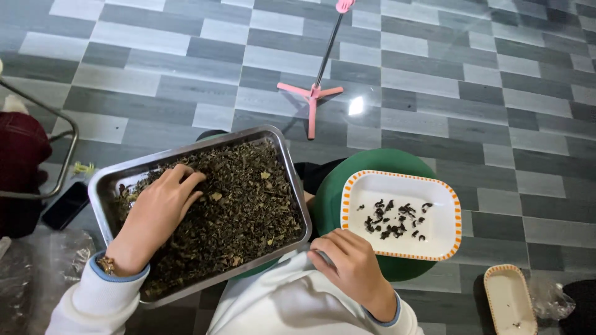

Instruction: Manually sorting dried tea leaves by picking out specific pieces from a large tray and placing them into a smaller bowl.

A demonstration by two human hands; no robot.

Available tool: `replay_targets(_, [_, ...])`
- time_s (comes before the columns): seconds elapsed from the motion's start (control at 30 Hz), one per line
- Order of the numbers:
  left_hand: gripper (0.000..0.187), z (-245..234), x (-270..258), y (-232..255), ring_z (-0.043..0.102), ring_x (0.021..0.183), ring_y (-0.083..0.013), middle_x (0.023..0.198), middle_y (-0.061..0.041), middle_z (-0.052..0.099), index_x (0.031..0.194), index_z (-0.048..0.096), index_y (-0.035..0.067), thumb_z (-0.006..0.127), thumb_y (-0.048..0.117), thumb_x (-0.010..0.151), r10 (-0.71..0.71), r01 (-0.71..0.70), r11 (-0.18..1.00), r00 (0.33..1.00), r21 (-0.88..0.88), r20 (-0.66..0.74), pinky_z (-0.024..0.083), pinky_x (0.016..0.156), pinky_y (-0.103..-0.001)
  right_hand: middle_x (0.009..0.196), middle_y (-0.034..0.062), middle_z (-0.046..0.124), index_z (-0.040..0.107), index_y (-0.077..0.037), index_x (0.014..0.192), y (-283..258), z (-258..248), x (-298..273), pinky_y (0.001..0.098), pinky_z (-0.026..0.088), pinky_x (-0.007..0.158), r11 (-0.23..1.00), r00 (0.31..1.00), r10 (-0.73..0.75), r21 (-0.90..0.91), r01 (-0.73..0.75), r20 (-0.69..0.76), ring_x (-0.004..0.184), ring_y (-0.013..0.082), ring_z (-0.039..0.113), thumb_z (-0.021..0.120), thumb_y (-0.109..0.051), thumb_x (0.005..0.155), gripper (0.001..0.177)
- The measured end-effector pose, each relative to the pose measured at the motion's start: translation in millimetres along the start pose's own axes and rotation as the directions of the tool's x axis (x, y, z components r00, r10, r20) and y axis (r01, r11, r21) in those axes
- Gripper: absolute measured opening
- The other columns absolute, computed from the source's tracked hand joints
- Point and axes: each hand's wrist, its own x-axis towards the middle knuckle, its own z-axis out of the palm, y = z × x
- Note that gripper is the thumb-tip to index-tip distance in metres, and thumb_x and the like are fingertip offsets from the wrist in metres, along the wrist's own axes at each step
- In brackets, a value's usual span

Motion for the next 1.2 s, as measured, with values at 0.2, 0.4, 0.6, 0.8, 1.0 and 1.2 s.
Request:
replay_targets(0.2, [0.024, -5.3, -0.7, 5.1, 0.069, 0.083, -0.0265, 0.105, -0.006, 0.063, 0.114, 0.064, 0.007, 0.066, 0.015, 0.091, -0.015, 0.016, 0.999, 0.999, 0.051, -0.035, 0.057, 0.075, -0.039, 0.077, 0.0010, 0.067, 0.066, -0.007, 0.086, -0.5, -2.0, -0.3, 0.0296, 0.049, 0.061, 1.000, 1.000, -0.003, 0.011, 0.003, -0.005, 0.064, 0.0164, 0.058, 0.079, -0.009, 0.081, 0.014])
replay_targets(0.4, [0.022, -6.6, 1.1, 7.4, 0.067, 0.091, -0.0269, 0.115, -0.009, 0.062, 0.110, 0.067, 0.001, 0.067, 0.013, 0.091, -0.009, 0.006, 1.000, 0.994, -0.024, -0.112, 0.056, 0.080, -0.037, 0.078, 0.0006, 0.068, 0.066, -0.007, 0.086, 0.2, -1.3, -1.9, 0.0294, 0.049, 0.061, 1.000, 1.000, -0.001, 0.002, 0.001, -0.009, 0.065, 0.0159, 0.059, 0.079, -0.010, 0.081, 0.014])
replay_targets(0.6, [0.020, -2.4, 2.3, 7.6, 0.068, 0.081, -0.0257, 0.100, -0.007, 0.064, 0.107, 0.067, 0.002, 0.068, 0.010, 0.089, -0.030, 0.028, 0.999, 0.997, -0.040, -0.064, 0.058, 0.073, -0.037, 0.075, 0.0012, 0.067, 0.065, -0.007, 0.085, 0.4, -0.9, -2.7, 0.0289, 0.048, 0.060, 1.000, 1.000, -0.002, 0.010, 0.002, -0.027, 0.064, 0.0157, 0.059, 0.079, -0.008, 0.080, 0.015])
replay_targets(0.8, [0.015, -3.5, 1.9, 9.1, 0.067, 0.084, -0.0276, 0.101, -0.007, 0.066, 0.103, 0.065, 0.002, 0.066, 0.007, 0.089, -0.043, 0.036, 0.995, 0.997, -0.095, -0.070, 0.056, 0.074, -0.039, 0.075, 0.0005, 0.067, 0.066, -0.007, 0.085, 1.0, -0.4, -3.2, 0.0284, 0.048, 0.059, 1.000, 0.999, -0.016, 0.016, 0.017, -0.043, 0.064, 0.0152, 0.058, 0.079, -0.008, 0.080, 0.014])
replay_targets(1.0, [0.016, -4.4, 1.8, 11.6, 0.068, 0.082, -0.0283, 0.100, -0.009, 0.067, 0.104, 0.066, 0.001, 0.067, 0.005, 0.088, -0.049, 0.040, 0.993, 0.995, -0.109, -0.082, 0.057, 0.074, -0.039, 0.074, 0.0008, 0.064, 0.065, -0.007, 0.085, -0.3, -2.2, -4.4, 0.0291, 0.048, 0.061, 0.999, 0.998, -0.035, 0.006, 0.036, -0.051, 0.063, 0.0157, 0.056, 0.079, -0.007, 0.080, 0.015])
replay_targets(1.2, [0.015, -11.9, 6.4, 17.3, 0.067, 0.076, -0.0261, 0.094, -0.012, 0.068, 0.102, 0.067, -0.003, 0.068, 0.003, 0.089, -0.061, 0.041, 0.985, 0.991, -0.168, -0.116, 0.057, 0.074, -0.036, 0.073, 0.0005, 0.063, 0.065, -0.008, 0.085, 2.2, -4.1, -7.6, 0.0288, 0.047, 0.060, 1.000, 0.999, -0.016, 0.007, 0.017, -0.037, 0.062, 0.0155, 0.055, 0.079, -0.007, 0.080, 0.015])
